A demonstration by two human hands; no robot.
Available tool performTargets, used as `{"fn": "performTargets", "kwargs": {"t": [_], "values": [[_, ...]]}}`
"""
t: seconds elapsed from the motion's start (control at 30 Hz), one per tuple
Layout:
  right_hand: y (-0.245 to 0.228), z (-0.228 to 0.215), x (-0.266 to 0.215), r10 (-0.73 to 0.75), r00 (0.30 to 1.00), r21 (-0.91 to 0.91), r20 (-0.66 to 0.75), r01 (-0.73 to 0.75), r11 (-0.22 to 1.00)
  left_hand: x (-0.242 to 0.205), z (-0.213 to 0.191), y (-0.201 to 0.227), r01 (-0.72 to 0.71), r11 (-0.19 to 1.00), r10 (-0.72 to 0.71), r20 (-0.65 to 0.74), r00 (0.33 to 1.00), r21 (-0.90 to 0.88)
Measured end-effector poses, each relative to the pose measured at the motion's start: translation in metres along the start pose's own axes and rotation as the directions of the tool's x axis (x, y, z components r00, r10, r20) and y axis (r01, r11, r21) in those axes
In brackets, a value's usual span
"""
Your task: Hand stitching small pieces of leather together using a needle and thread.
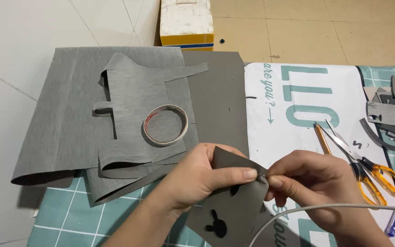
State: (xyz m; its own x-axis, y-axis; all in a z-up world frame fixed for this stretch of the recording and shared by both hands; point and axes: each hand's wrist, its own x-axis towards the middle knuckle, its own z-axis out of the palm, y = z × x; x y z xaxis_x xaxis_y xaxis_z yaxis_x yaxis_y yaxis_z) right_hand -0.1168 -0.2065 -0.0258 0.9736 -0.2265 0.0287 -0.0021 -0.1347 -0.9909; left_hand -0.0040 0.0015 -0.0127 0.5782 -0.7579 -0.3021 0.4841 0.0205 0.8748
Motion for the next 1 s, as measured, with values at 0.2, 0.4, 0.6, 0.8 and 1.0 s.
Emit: {"fn": "performTargets", "kwargs": {"t": [0.2,0.4,0.6,0.8,1.0], "values": [[0.0,-0.003,0.006,0.005,0.995,0.043,0.096,-0.01,0.999,0.002,-0.001,-0.002,-0.01,0.998,0.011,-0.01,1.0,0.061],[-0.01,-0.004,0.008,0.102,0.995,-0.088,0.008,-0.101,0.991,0.0,-0.002,0.003,-0.057,0.996,0.061,-0.069,0.996,0.064],[-0.014,-0.01,0.008,0.12,0.993,-0.099,0.02,-0.118,0.988,0.003,-0.004,-0.001,-0.081,0.994,0.085,-0.044,0.995,0.073],[-0.006,-0.009,0.004,0.141,0.987,-0.01,0.072,-0.141,0.99,0.0,0.003,0.001,-0.057,0.994,0.062,-0.05,0.997,0.097],[-0.014,-0.01,0.009,0.248,0.968,-0.03,0.043,-0.247,0.968,0.003,0.001,0.001,-0.051,0.998,0.052,-0.02,0.998,0.029]]}}
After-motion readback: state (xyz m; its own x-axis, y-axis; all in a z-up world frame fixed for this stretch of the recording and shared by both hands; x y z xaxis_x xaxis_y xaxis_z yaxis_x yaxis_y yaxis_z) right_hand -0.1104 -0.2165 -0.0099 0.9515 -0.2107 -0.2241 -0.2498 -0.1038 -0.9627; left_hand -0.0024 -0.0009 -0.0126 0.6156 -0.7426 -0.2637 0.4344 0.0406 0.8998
